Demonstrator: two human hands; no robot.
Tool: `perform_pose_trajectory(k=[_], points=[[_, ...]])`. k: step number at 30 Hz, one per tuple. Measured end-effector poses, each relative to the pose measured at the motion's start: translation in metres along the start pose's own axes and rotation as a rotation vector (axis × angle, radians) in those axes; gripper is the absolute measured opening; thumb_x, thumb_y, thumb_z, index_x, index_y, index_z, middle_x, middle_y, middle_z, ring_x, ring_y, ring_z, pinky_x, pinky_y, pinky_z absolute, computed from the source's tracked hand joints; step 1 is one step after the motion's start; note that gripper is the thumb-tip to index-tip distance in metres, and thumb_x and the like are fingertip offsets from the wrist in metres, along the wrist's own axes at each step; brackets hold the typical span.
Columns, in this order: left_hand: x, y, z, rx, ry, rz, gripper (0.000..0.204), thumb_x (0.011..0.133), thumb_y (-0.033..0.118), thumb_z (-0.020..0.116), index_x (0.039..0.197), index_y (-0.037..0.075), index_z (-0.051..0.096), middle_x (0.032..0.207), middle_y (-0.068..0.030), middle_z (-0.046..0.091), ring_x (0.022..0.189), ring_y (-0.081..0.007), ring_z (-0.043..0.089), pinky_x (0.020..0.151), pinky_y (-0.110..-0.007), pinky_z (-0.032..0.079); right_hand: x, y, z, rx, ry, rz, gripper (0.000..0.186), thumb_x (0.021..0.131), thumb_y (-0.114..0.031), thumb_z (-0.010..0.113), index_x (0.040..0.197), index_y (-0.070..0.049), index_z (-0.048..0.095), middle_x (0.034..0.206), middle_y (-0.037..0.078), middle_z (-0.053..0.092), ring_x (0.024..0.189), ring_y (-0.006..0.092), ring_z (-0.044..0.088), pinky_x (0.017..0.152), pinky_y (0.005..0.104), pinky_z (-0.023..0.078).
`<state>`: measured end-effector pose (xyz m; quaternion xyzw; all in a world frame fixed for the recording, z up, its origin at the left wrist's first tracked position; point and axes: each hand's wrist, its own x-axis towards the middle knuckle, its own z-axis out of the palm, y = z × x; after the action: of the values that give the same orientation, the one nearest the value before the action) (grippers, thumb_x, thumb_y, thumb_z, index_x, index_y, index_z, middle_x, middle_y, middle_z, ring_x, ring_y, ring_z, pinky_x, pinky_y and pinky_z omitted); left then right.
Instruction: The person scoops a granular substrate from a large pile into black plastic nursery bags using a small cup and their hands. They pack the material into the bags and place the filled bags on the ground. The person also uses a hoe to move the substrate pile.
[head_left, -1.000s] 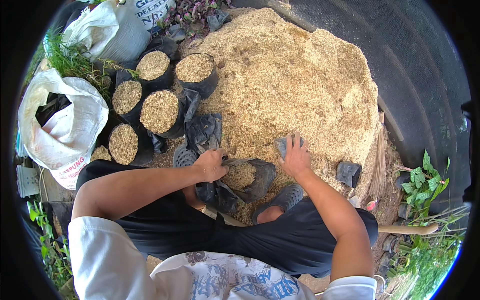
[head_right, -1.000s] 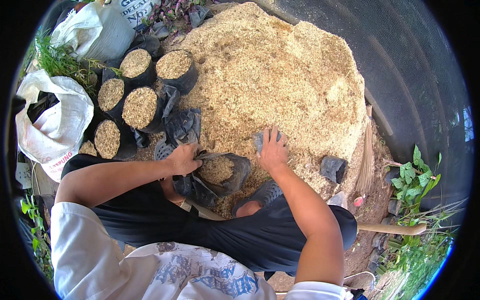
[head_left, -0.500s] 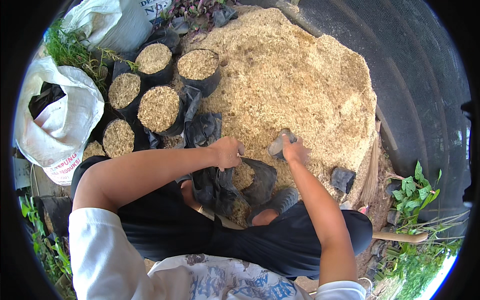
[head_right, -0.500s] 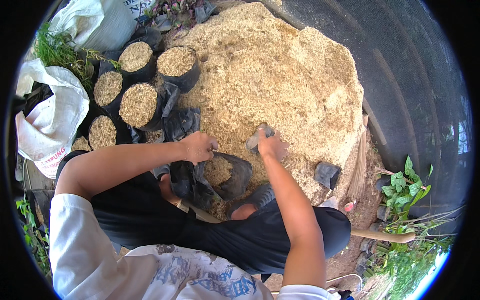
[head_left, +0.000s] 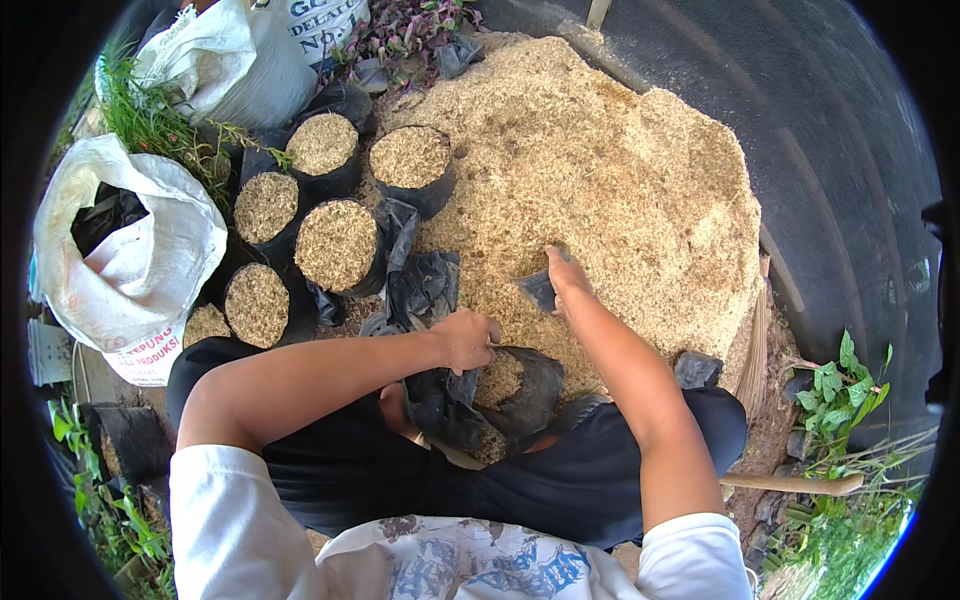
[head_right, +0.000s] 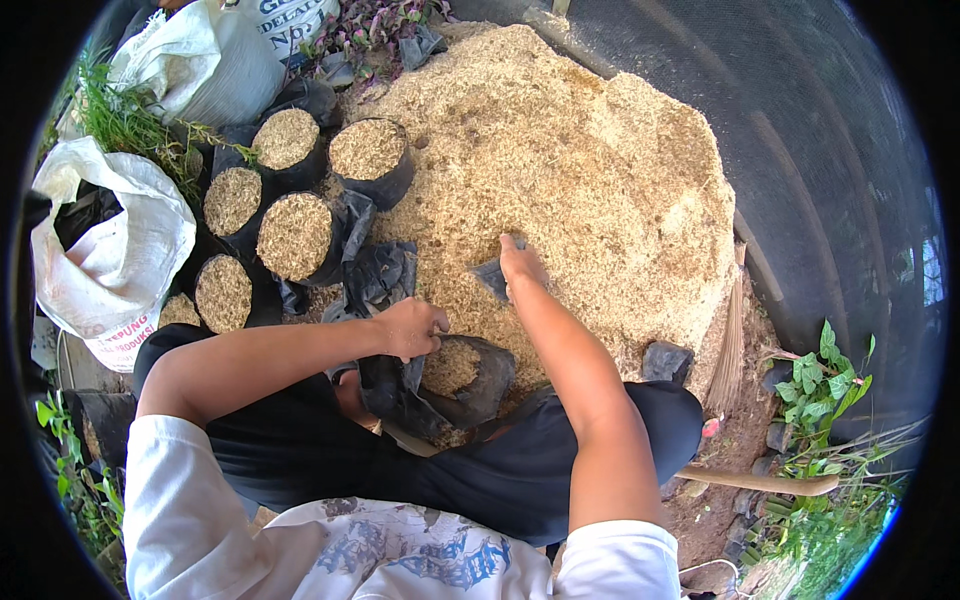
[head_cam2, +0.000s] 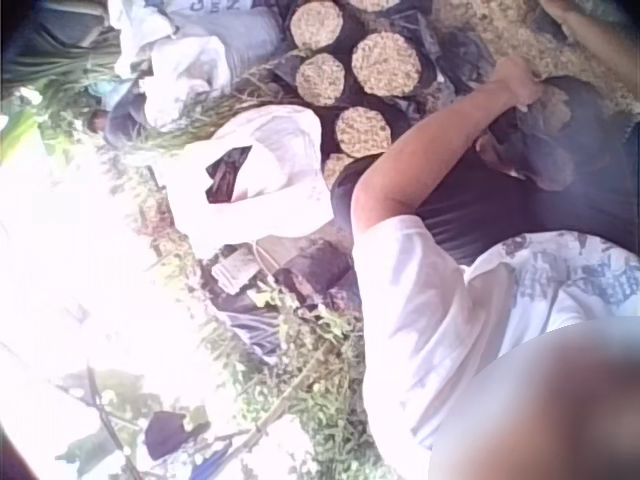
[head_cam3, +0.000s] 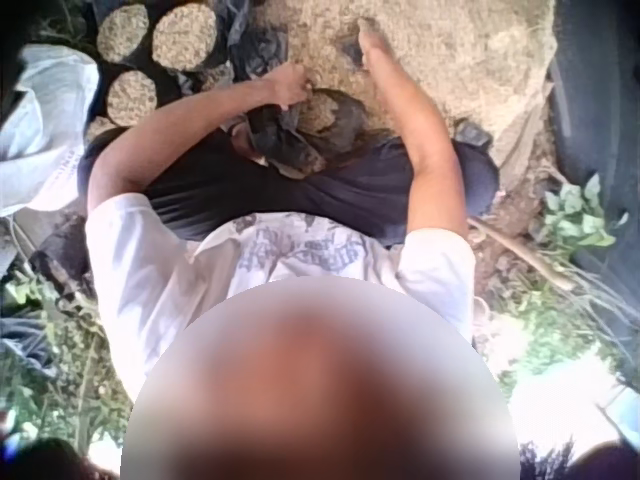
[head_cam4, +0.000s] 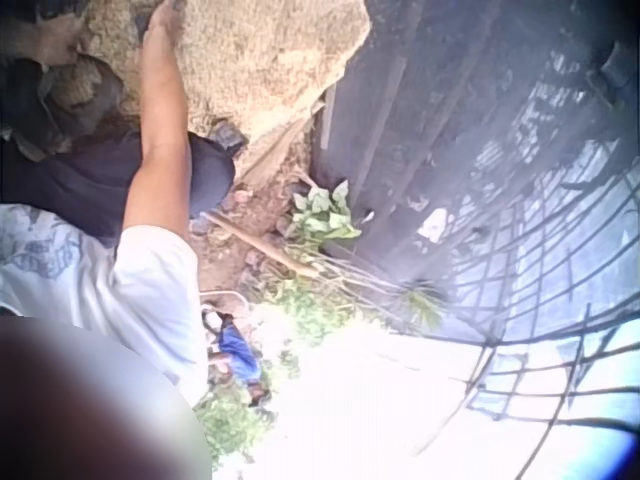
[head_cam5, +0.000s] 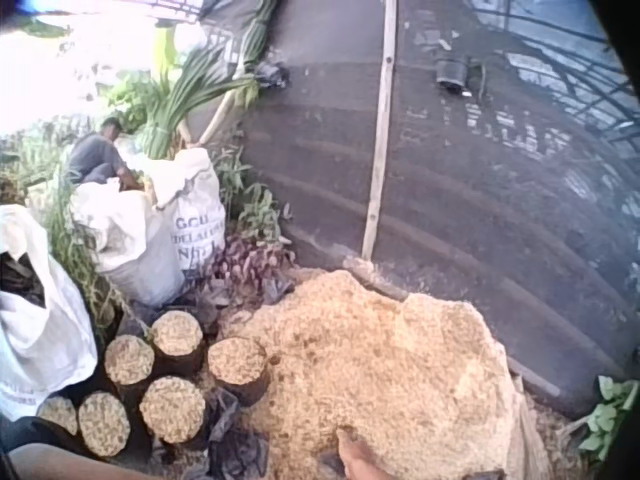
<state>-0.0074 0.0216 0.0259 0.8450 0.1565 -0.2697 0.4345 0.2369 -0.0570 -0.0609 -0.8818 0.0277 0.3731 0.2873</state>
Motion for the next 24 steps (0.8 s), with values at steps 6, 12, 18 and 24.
perform_pose_trajectory(k=[6, 12, 18, 24], points=[[-0.010, 0.013, -0.002, 0.006, -0.001, -0.013, 0.043, 0.101, 0.020, 0.069, 0.138, 0.000, 0.070, 0.097, -0.0198, 0.083, 0.076, -0.0269, 0.083, 0.084, -0.041, 0.067, 0.010, 0.015, -0.003, 0.465, -0.231, 0.036, 0.086, 0.107, -0.070, 0.054, 0.172, -0.018, 0.032, 0.165, 0.022, 0.052, 0.146, 0.0414, 0.059, 0.114, 0.0813, 0.041], [-0.015, 0.023, -0.006, 0.046, -0.174, -0.300, 0.053, 0.105, 0.031, 0.065, 0.145, -0.004, 0.061, 0.093, -0.0183, 0.083, 0.073, -0.0275, 0.082, 0.069, -0.040, 0.072, 0.001, 0.025, -0.032, 0.691, -0.397, -0.152, 0.090, 0.110, -0.062, 0.053, 0.176, -0.010, 0.021, 0.175, 0.023, 0.037, 0.152, 0.0479, 0.051, 0.120, 0.0737, 0.044], [-0.036, 0.013, 0.008, -0.145, -0.153, -0.306, 0.056, 0.108, 0.030, 0.063, 0.151, -0.004, 0.055, 0.087, -0.0154, 0.081, 0.070, -0.0273, 0.081, 0.064, -0.039, 0.072, -0.050, 0.035, -0.071, 0.792, -0.439, -0.243, 0.088, 0.107, -0.043, 0.065, 0.175, -0.013, 0.019, 0.168, 0.026, 0.034, 0.147, 0.0482, 0.052, 0.116, 0.0652, 0.057], [-0.042, -0.006, 0.014, -0.284, 0.030, -0.168, 0.043, 0.111, 0.024, 0.061, 0.144, -0.003, 0.063, 0.085, -0.0159, 0.080, 0.063, -0.0248, 0.080, 0.064, -0.038, 0.069, -0.123, 0.054, -0.114, 0.711, -0.515, -0.430, 0.084, 0.106, -0.024, 0.061, 0.177, -0.013, 0.019, 0.157, 0.025, 0.048, 0.142, 0.0403, 0.060, 0.111, 0.0598, 0.063]])
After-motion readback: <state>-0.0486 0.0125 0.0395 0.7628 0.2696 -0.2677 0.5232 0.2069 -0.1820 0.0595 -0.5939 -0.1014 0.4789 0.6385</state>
